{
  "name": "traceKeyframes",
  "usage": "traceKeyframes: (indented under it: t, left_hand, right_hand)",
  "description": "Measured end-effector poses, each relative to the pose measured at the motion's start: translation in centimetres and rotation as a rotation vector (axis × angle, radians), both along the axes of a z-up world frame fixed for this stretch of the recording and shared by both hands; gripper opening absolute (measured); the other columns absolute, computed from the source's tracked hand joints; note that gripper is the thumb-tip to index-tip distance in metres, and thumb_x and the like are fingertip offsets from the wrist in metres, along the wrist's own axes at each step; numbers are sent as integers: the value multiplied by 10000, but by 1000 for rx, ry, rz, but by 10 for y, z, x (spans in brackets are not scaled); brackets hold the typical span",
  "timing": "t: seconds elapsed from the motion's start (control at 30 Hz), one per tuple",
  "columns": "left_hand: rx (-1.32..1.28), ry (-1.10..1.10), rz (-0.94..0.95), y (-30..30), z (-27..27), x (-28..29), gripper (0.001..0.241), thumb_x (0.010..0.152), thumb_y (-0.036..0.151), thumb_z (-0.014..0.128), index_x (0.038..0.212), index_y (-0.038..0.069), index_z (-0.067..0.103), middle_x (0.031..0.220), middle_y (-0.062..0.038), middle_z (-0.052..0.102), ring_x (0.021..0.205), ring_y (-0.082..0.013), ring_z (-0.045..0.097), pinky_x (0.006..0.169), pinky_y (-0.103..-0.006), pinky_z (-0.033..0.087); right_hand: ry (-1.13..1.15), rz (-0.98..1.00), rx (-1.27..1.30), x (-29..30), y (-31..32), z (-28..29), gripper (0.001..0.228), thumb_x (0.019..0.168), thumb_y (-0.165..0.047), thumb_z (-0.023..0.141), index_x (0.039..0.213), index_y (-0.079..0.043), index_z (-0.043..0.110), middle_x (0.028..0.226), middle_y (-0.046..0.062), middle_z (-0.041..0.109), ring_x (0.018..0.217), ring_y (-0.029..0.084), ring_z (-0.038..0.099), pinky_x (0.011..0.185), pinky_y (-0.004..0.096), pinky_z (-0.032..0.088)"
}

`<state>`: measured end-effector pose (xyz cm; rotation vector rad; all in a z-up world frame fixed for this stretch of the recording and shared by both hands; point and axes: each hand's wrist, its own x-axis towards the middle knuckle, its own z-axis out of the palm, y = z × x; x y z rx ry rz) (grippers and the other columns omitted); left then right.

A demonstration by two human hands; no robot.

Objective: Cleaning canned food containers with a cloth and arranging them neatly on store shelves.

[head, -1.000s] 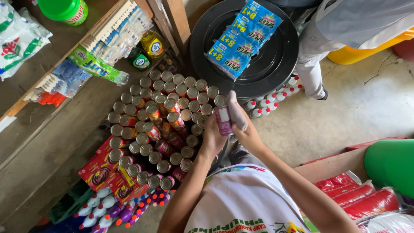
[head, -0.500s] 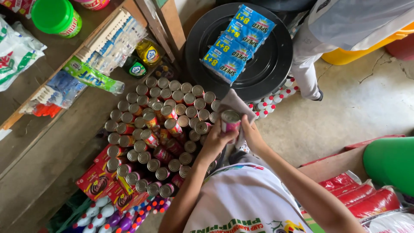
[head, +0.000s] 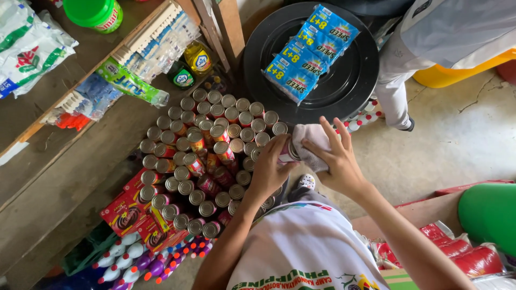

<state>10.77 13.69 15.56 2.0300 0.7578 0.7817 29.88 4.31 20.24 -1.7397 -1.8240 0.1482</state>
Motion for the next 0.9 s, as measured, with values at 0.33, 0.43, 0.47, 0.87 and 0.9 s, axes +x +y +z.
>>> traceKeyframes:
  t: [0.33,0.43,0.47,0.87,0.9]
  left_hand:
    - [-3,-58,-91,5,11,3,696,765,204,878,1360,30,563,1388,-172,543,1275,-364,565,1075,-434,470]
    - [-340,77,-160,5,6,1,673,767,284,849,1342,59,579,1298,-117,599,1134,-264,656,966,-382,550]
    - [-425,-38,-204,3,-4,-1,693,781,280,843,1366,54,549,1338,-97,581,1185,-238,625,986,-379,542]
    - [-1240,-945,-86,-11,-55,5,530,1045,440,583,1394,44,543,1302,-81,639,1221,-223,597,1089,-397,460]
    - [-1388,-935,-9,-10,-60,7,573,1035,515,503,1366,51,560,1286,-90,655,1197,-223,614,1062,-396,469]
  right_hand:
    - [731,117,-121,0,30,-54,509,874,-90,664,1375,-16,618,1547,173,538,1410,321,542,1168,444,418]
    - [1331,-134,-386,14,40,-101,456,914,-185,689,1316,23,639,1280,189,676,1142,265,641,1042,436,491]
    - [1582,-150,-467,13,42,-99,462,945,-254,663,1319,15,620,1245,178,689,1103,270,658,1004,445,509]
    - [1793,-311,-361,-56,3,-103,463,988,-337,588,1362,-66,623,1280,163,697,1150,267,696,994,409,538]
    - [1402,-347,-326,-57,-3,-120,428,1018,-271,640,1361,-16,661,1277,212,694,1163,283,694,997,419,525]
